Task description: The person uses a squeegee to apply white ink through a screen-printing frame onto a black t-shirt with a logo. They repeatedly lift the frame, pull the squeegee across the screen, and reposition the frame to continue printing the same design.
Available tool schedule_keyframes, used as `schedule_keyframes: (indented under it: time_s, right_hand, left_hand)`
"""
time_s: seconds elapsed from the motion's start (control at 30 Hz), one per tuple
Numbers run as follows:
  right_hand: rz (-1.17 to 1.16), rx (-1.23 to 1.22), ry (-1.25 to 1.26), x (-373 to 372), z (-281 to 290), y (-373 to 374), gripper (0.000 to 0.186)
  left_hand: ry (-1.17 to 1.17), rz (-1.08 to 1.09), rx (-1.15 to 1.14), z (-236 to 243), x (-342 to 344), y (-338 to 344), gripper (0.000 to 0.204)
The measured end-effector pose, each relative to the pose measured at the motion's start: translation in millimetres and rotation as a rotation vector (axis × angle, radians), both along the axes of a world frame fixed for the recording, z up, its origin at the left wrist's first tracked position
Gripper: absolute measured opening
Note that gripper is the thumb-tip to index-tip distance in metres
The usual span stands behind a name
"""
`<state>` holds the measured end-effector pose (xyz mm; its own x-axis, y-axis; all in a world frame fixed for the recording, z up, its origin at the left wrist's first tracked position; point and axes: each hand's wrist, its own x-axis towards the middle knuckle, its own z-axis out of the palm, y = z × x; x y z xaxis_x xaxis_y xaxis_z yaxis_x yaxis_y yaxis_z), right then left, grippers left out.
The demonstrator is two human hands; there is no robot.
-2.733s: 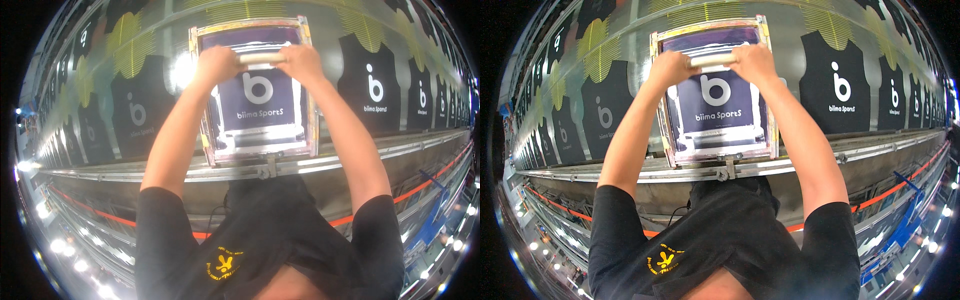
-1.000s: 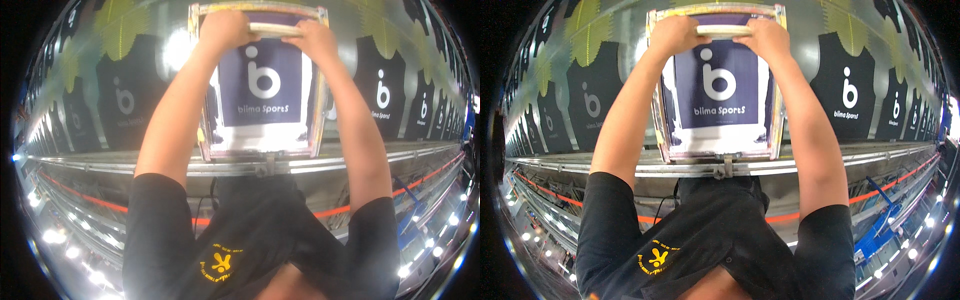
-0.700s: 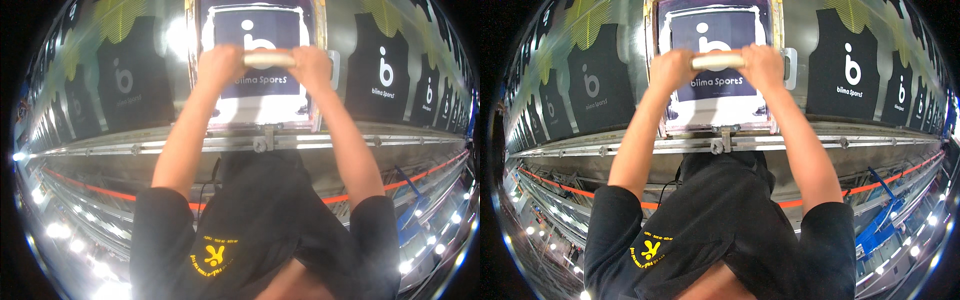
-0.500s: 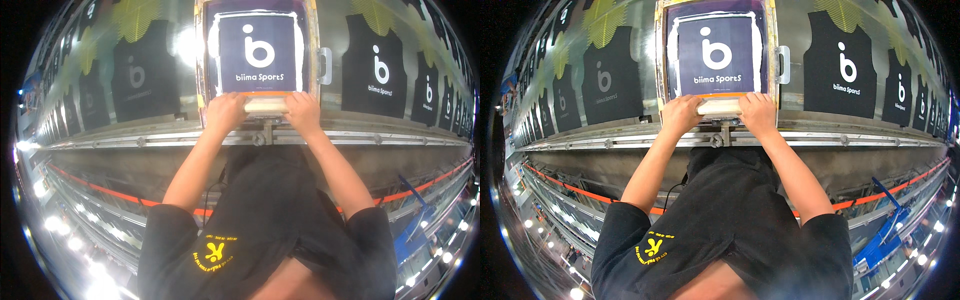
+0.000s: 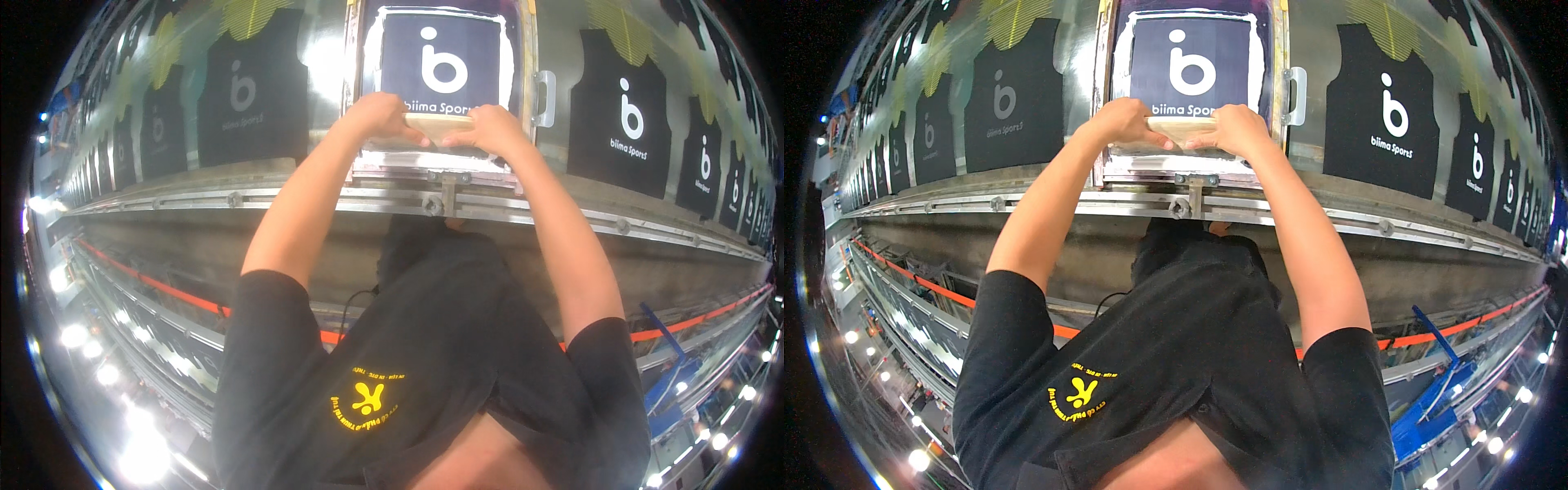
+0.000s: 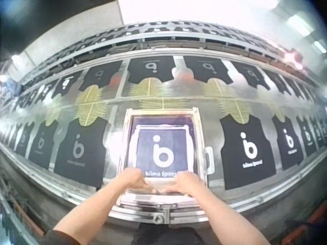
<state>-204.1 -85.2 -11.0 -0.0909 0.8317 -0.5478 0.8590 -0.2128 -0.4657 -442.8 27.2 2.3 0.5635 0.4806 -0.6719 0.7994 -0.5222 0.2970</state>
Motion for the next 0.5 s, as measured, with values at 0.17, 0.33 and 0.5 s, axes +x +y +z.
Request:
schedule_keyframes:
  time_s: [0.17,0.33,0.5]
  right_hand:
    - [-0.448,0.214,0.356,44.5,8.8,4.8,0.06]
    - [-1.103,0.529,0.197,119.5,-11.1,-1.1,0.051]
    - [-1.188,0.527,0.165,121.6,-47.5,5.4,0.04]
  left_hand:
    - [-0.096,-0.052,-0.073,32.1,22.6,41.2,0.079]
    - [-0.3,-0.079,0.233,45.8,47.8,120.3,0.067]
    - [-0.363,-0.048,0.356,41.4,76.0,191.6,0.054]
